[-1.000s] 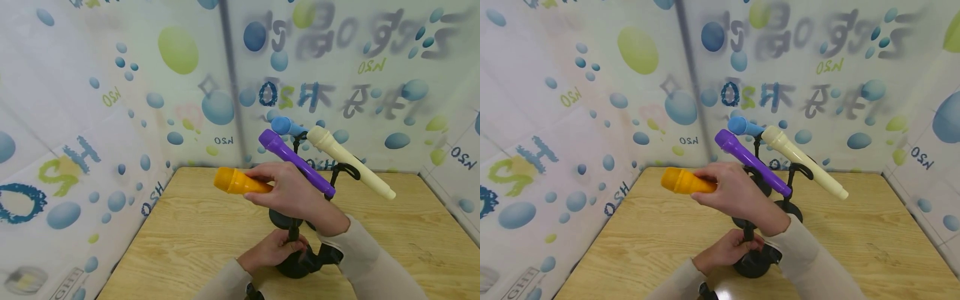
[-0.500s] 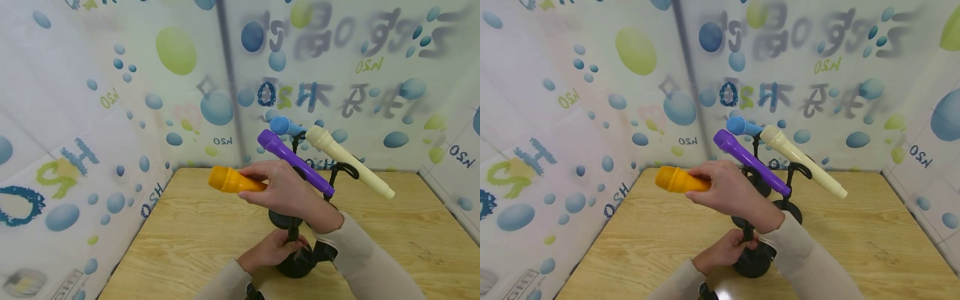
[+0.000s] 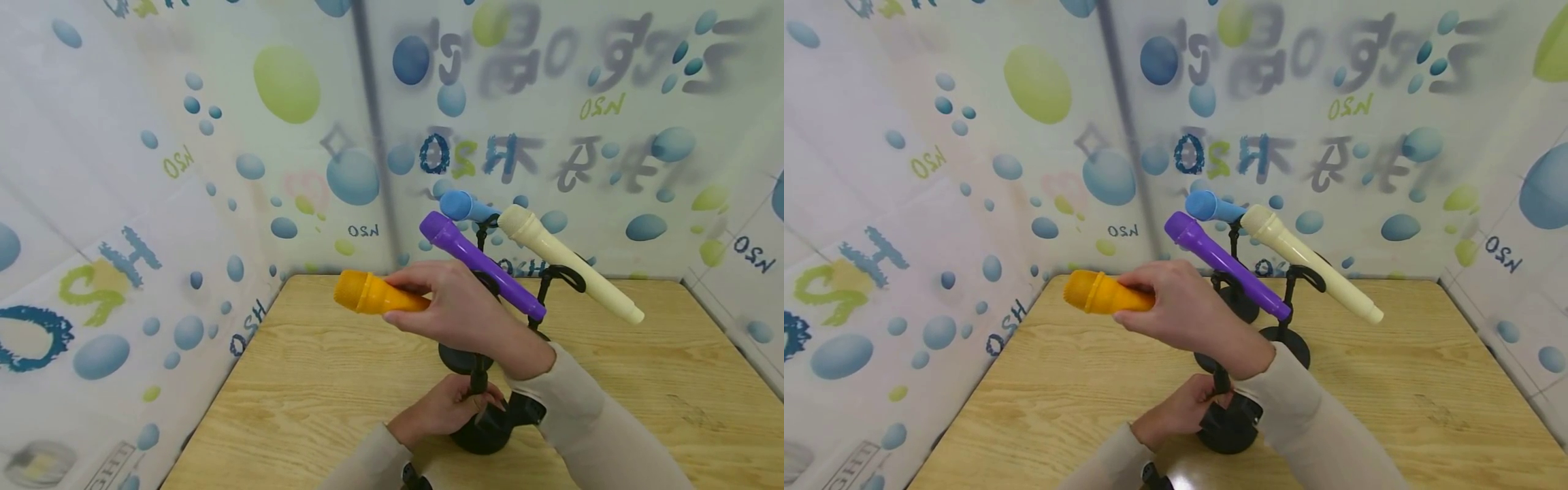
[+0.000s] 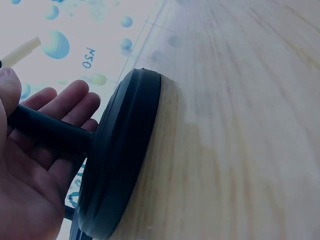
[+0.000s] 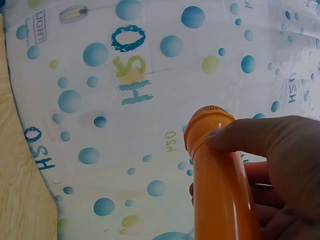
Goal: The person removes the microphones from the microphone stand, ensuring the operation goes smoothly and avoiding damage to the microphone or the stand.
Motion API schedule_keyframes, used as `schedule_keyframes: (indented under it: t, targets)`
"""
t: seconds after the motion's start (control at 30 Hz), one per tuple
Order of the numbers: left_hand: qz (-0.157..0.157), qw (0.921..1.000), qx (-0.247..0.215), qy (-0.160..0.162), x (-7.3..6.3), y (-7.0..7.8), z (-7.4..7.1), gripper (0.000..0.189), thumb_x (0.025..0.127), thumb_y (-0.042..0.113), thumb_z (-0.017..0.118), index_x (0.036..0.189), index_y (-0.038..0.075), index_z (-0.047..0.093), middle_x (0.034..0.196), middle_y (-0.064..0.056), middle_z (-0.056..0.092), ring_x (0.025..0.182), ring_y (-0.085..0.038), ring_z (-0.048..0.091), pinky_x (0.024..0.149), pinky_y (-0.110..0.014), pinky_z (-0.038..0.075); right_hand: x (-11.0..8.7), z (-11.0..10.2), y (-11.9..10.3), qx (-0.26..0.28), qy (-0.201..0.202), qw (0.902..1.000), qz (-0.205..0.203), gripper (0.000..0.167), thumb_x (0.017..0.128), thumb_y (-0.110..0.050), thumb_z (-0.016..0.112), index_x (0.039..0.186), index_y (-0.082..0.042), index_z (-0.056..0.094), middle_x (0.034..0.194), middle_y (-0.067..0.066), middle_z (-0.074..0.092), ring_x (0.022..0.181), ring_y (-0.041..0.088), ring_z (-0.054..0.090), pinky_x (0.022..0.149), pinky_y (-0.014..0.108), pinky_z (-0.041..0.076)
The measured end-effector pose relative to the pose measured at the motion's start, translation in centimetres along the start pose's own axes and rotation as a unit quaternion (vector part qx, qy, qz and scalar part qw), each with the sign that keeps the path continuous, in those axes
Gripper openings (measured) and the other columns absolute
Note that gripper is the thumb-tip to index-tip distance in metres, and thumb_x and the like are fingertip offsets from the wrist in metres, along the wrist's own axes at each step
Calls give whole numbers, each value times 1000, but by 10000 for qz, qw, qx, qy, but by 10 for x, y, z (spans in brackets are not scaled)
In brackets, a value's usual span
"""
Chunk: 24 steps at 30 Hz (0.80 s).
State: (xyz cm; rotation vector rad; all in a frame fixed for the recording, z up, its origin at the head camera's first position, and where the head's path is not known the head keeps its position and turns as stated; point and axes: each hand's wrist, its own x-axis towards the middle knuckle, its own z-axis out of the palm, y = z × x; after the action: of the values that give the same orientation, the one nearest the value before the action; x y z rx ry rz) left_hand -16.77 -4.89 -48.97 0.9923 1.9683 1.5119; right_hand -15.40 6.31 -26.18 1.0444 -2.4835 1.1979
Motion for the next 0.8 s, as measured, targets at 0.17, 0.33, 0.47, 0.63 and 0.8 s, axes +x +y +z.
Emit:
schedule_keyframes:
  t: [0.17,0.33,0.47,0.63,0.8]
  targets:
    - [-51,9999,-101,-6,0,0,0,32,106,3,49,130,-6,68,125,-27,76,111,3,69,118,-24,45,2,1,-3,2,12,10000,-65,41,91,-19,88,128,-4,77,119,7,81,97,17,74,85,32,66]
    - [-205,9997,-51,98,0,-2,0,33,105,1,48,129,-5,70,124,-26,76,112,0,70,115,-23,47,5,3,-6,39,41,9997,-254,40,91,-18,87,127,-3,78,116,8,81,94,15,74,83,29,65]
    - [-319,9986,309,303,0,-3,1,31,105,-2,50,126,-3,73,121,-22,79,111,-1,71,115,-23,47,9,5,-9,2,41,9988,-480,40,92,-18,86,127,-2,77,114,8,81,92,14,72,82,28,64]
    - [-141,9982,493,296,0,-4,0,23,109,10,58,121,-4,74,115,-22,79,103,4,65,109,-22,48,14,7,-14,24,-45,9986,-529,40,93,-18,85,129,-2,76,114,8,80,92,14,70,83,27,63]
    - [504,9975,501,25,-2,-7,-5,12,100,3,72,109,-4,70,109,-25,74,100,5,59,109,-22,47,20,11,-20,-69,-78,9974,-712,39,94,-18,84,129,-1,76,117,10,81,94,16,72,85,27,64]
